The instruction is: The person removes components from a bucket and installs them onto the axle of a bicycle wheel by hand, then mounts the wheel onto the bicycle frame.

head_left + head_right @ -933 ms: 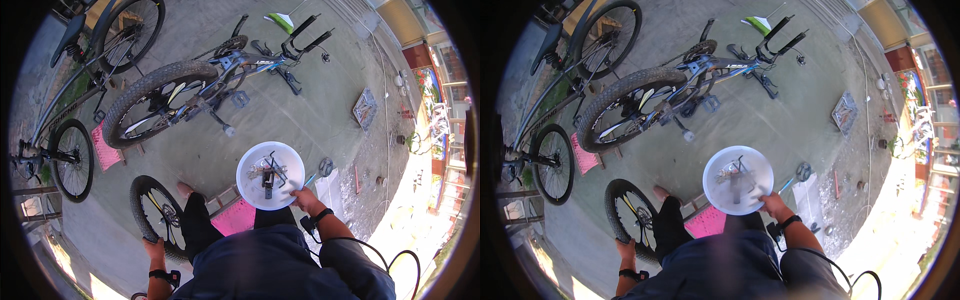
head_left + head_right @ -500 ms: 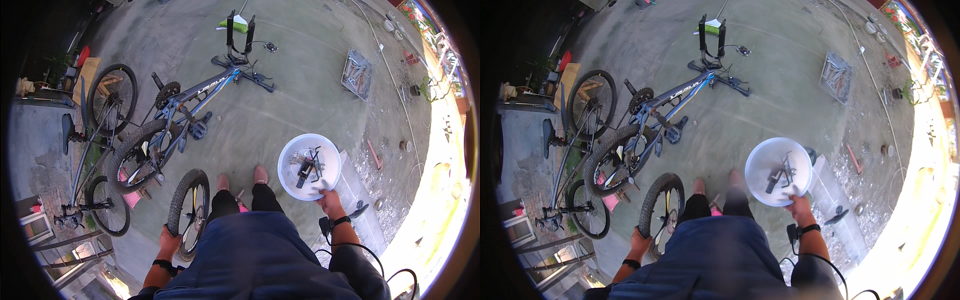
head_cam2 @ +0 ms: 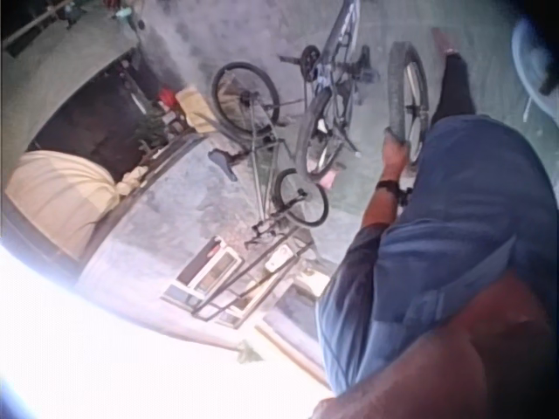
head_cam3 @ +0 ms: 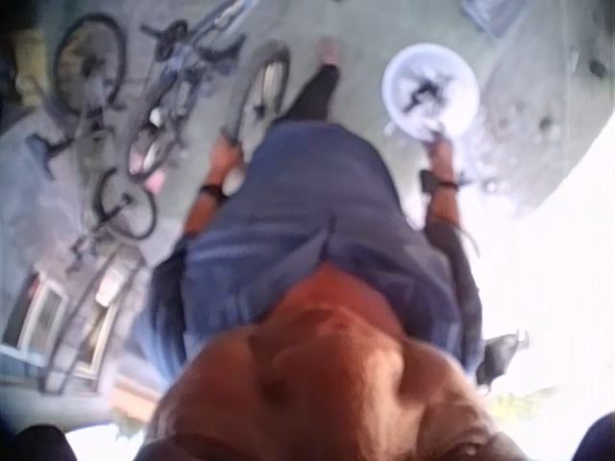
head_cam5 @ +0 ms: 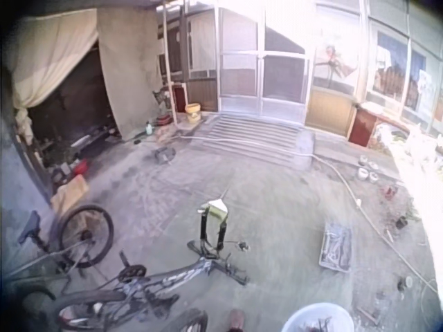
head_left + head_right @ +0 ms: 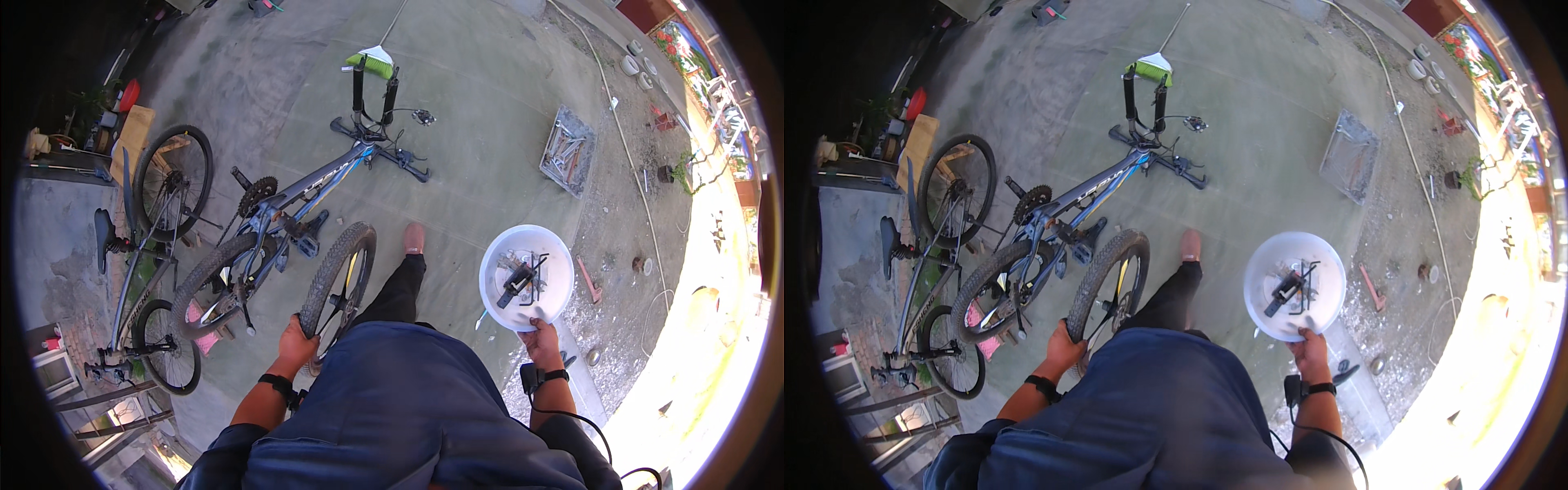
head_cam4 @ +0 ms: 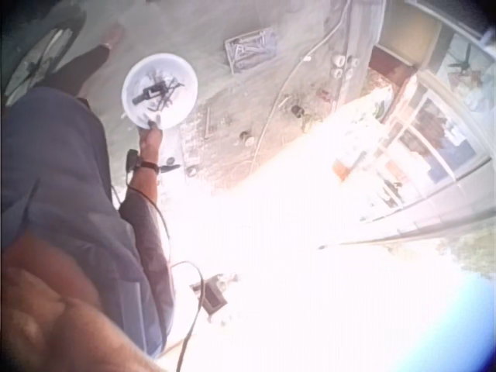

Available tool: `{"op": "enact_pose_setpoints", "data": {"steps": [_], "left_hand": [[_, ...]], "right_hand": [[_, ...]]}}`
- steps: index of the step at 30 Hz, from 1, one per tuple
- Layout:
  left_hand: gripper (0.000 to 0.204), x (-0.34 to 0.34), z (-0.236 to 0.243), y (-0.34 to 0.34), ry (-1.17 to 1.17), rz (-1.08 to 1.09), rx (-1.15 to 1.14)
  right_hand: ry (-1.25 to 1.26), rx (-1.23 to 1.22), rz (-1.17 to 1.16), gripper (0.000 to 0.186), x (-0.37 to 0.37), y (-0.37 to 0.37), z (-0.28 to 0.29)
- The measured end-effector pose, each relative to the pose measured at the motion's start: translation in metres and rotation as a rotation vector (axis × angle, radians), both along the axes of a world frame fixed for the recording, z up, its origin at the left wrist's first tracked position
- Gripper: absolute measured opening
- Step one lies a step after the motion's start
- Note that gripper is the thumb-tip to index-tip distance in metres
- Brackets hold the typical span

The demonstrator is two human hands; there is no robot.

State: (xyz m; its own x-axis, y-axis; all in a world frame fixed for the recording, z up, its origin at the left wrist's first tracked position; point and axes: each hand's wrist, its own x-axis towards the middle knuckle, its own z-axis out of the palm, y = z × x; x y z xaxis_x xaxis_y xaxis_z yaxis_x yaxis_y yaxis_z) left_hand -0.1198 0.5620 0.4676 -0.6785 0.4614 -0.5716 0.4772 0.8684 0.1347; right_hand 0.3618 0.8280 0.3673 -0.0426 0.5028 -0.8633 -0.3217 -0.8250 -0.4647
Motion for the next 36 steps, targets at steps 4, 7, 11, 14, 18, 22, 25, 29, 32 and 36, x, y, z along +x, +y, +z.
{"op": "enact_pose_setpoints", "data": {"steps": [4, 7, 11, 14, 18, 22, 25, 29, 32, 36], "left_hand": [[0.066, -0.004, -0.01, 0.051, -0.03, 0.04, 0.051], [0.064, -0.007, -0.011, 0.091, -0.059, 0.092, 0.011], [0.063, -0.009, -0.006, 0.138, -0.074, 0.166, -0.07], [0.063, -0.01, -0.002, 0.169, -0.103, 0.233, -0.095], [0.063, 0.002, -0.007, 0.19, -0.077, 0.3, -0.081], [0.062, 0.023, -0.013, 0.212, -0.038, 0.391, -0.054], [0.063, 0.046, -0.02, 0.227, -0.002, 0.455, -0.032], [0.061, 0.084, -0.009, 0.275, 0.01, 0.537, -0.119], [0.06, 0.114, -0.006, 0.305, 0.074, 0.577, -0.125], [0.057, 0.132, 0.0, 0.354, 0.014, 0.628, -0.141]], "right_hand": [[0.02, -0.022, 0.05, 0.031, -0.031, 0.075, 0.013], [0.034, -0.031, 0.097, 0.04, -0.045, 0.134, 0.004], [0.05, -0.021, 0.143, 0.033, -0.092, 0.21, 0.02], [0.077, -0.024, 0.202, 0.032, -0.115, 0.264, 0.014], [0.133, -0.048, 0.275, 0.036, -0.145, 0.328, 0.002], [0.14, -0.102, 0.34, 0.037, -0.177, 0.388, -0.011], [0.163, -0.116, 0.417, 0.036, -0.193, 0.432, -0.031], [0.175, -0.143, 0.595, 0.033, -0.207, 0.504, -0.053], [0.145, -0.171, 0.694, 0.032, -0.196, 0.556, -0.066], [0.086, -0.156, 0.719, 0.031, -0.183, 0.616, -0.055]]}}
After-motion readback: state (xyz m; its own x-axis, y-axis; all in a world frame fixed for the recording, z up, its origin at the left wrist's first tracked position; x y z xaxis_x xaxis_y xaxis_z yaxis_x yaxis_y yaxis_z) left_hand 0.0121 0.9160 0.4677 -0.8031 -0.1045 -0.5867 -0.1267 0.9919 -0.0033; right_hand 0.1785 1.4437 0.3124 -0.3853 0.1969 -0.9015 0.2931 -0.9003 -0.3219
